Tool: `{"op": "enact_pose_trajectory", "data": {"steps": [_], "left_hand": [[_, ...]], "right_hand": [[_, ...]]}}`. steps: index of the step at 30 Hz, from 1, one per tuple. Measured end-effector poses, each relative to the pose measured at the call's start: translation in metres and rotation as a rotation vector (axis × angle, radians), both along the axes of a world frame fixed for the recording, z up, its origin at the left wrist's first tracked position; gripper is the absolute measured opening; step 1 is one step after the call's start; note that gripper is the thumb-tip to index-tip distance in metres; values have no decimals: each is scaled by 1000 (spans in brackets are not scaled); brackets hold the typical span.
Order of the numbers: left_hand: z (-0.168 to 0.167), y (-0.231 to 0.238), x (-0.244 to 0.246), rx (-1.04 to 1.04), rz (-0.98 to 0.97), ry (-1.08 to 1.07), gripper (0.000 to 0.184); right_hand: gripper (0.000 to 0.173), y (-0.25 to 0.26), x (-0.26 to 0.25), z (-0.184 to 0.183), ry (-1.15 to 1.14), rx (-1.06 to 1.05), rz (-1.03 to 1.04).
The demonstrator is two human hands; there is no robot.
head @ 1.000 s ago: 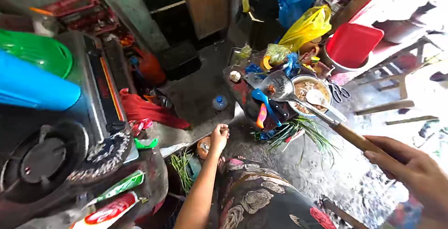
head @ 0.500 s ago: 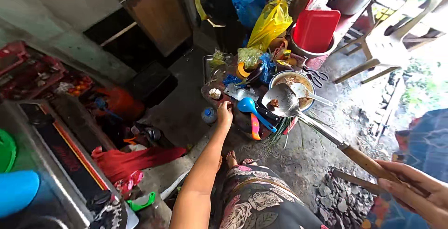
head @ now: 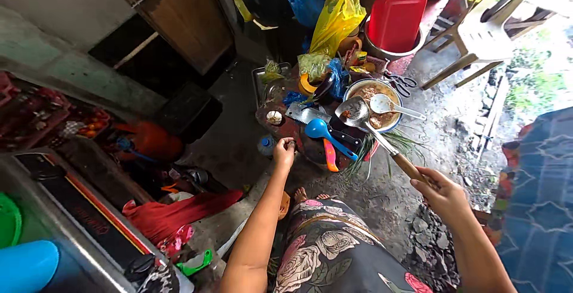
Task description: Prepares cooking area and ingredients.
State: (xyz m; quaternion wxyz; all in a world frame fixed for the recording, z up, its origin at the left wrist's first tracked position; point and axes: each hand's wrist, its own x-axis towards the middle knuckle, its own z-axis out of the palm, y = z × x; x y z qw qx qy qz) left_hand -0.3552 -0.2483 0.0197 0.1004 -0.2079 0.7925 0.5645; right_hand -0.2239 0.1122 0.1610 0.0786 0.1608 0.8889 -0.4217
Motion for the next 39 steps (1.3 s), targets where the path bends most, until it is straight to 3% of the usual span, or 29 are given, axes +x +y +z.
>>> {"op": "enact_pose_trajectory", "data": {"steps": [14, 20, 24, 26, 28, 34, 39], "left_hand": [[-15, -29, 68, 163, 130, -108, 26], [-22, -32, 79, 184, 161, -141, 25], [-25, -31, 82, 200, 180, -152, 25], [-26, -29, 84, 201, 182, -156, 25], [-26, -27, 86, 200, 174, -169, 25], [-30, -22, 96, 143, 119, -195, 24], [-35, -22, 106, 107, 93, -193, 24]], "right_hand": [[37, -30, -23, -6, 75, 340, 112], [36, -46, -21, -18, 276, 565, 128], [36, -44, -23, -26, 251, 420, 61], [37, -37, -27, -38, 225, 272, 3], [38, -34, -34, -56, 218, 254, -81], [40, -34, -61, -115, 355, 609, -232], [42, -33, -66, -138, 350, 696, -194]]}}
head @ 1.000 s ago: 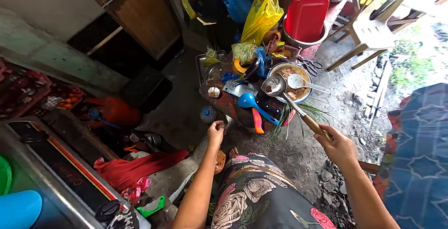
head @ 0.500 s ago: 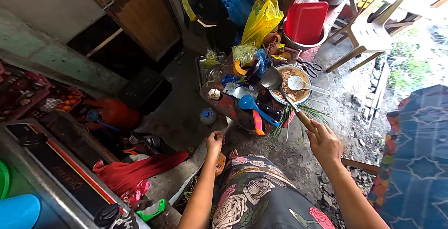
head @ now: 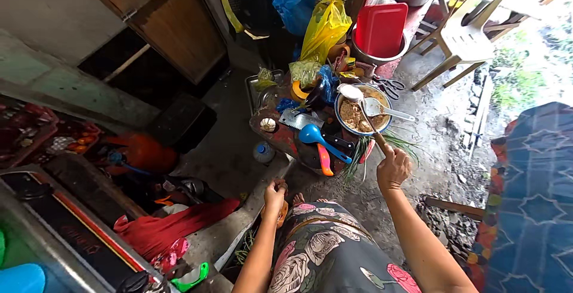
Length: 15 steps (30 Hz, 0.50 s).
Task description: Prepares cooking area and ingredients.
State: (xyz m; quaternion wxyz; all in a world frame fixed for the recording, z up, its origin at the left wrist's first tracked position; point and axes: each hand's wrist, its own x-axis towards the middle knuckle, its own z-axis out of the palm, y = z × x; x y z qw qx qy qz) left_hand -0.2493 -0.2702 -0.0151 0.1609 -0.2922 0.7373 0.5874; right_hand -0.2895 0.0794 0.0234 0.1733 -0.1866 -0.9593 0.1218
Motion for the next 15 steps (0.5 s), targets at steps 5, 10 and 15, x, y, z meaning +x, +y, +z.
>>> {"op": "enact_pose_trajectory", "data": {"steps": [5, 10, 15], "left_hand": [[-4, 1, 9, 1, 25, -5, 23], [-4, 5, 9, 14, 37, -10, 23], [0, 6, 6, 45, 36, -14, 24]], "right_hand": [[46, 4, -4, 11, -69, -50, 37], [43, -1, 1, 16, 57, -52, 73], [50, -30, 6, 35, 27, -534, 114]]}}
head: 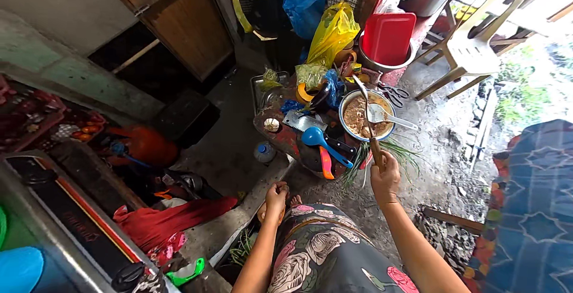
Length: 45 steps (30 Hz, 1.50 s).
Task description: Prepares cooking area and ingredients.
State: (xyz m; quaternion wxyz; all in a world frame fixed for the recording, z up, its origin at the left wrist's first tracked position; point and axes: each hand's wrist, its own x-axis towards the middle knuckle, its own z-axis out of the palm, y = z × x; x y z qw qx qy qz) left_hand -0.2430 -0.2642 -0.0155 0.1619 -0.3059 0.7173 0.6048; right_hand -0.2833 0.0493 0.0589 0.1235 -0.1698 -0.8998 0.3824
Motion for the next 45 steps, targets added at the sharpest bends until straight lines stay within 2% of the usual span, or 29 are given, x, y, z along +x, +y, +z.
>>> {"op": "enact_pose_trajectory", "data": {"steps": [3, 5, 7, 10, 13, 22, 29, 37, 42, 45], "left_hand": [[1, 0, 1, 30, 24, 6, 23], [-2, 0, 3, 50, 46, 14, 23], [-4, -2, 6, 55, 58, 13, 23], [-10, -5, 13, 44, 56, -13, 23], [-13, -7, 17, 33, 26, -36, 23], [-2, -2, 10, 49, -34, -77, 20], [4, -1, -7, 139, 26, -50, 25], [36, 8, -80, -71, -12, 257, 28], [39, 24, -136, -387, -110, 266, 24], [40, 34, -152, -550, -207, 320, 21]], "right_hand": [[53, -17, -9, 6, 19, -410, 12], [42, -20, -17, 12, -25, -654, -33], [33, -13, -24, 10, -94, -722, -38], [27, -4, -28, -4, -184, -683, -32], [29, -3, -27, -16, -253, -642, -42], [21, -13, -33, -4, -186, -801, -79], [22, 1, -33, -9, -191, -756, -98], [26, 3, -45, -18, -236, -709, -76], [39, 8, -50, -15, -324, -576, 22], [42, 15, -51, -14, -329, -501, 50]]}}
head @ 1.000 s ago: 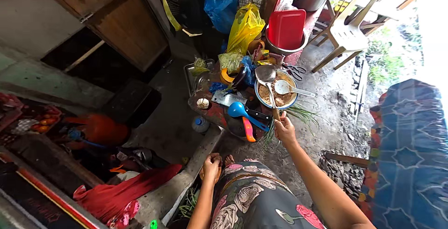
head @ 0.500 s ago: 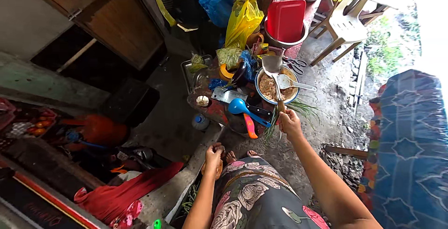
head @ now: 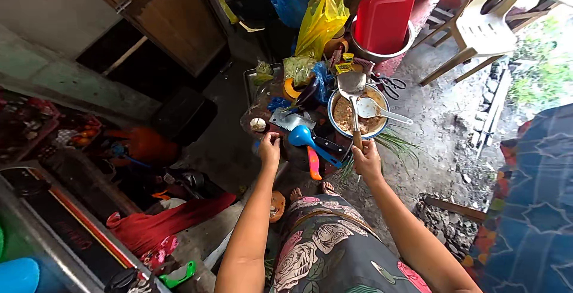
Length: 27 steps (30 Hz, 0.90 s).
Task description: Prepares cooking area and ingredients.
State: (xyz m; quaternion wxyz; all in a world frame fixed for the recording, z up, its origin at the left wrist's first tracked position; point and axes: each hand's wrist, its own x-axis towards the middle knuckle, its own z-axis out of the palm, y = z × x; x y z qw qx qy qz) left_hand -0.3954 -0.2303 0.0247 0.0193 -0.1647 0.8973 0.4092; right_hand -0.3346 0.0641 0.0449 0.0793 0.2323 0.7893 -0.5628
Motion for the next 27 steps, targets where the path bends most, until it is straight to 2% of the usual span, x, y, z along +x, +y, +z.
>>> {"op": "enact_pose_trajectory", "data": {"steps": [3, 6, 9, 13, 16, 20, 23, 27], "left_hand": [[-2, 8, -6, -89, -22, 3, 25], [0, 14, -4, -118, 59, 74, 26], [19, 32, -6, -116, 94, 193, 23], [49, 72, -17, -159, -100, 296, 18], [53, 101, -29, -228, -253, 235, 16], [56, 124, -40, -335, -305, 75, 15], [57, 129, -45, -384, -303, 27, 15], [55, 135, -51, -443, -344, -45, 27]], "right_hand": [[41, 6, 1, -2, 59, 66, 0], [41, 10, 1, -4, 72, 103, 12], [40, 14, -4, -3, 53, 92, 26], [39, 20, -10, 0, 14, 107, 76], [42, 24, -9, 5, 1, 109, 115], [48, 30, -4, 8, 16, 70, 133], [51, 35, -2, 9, -41, -81, 125], [53, 37, -3, 4, -129, -246, 103]]}}
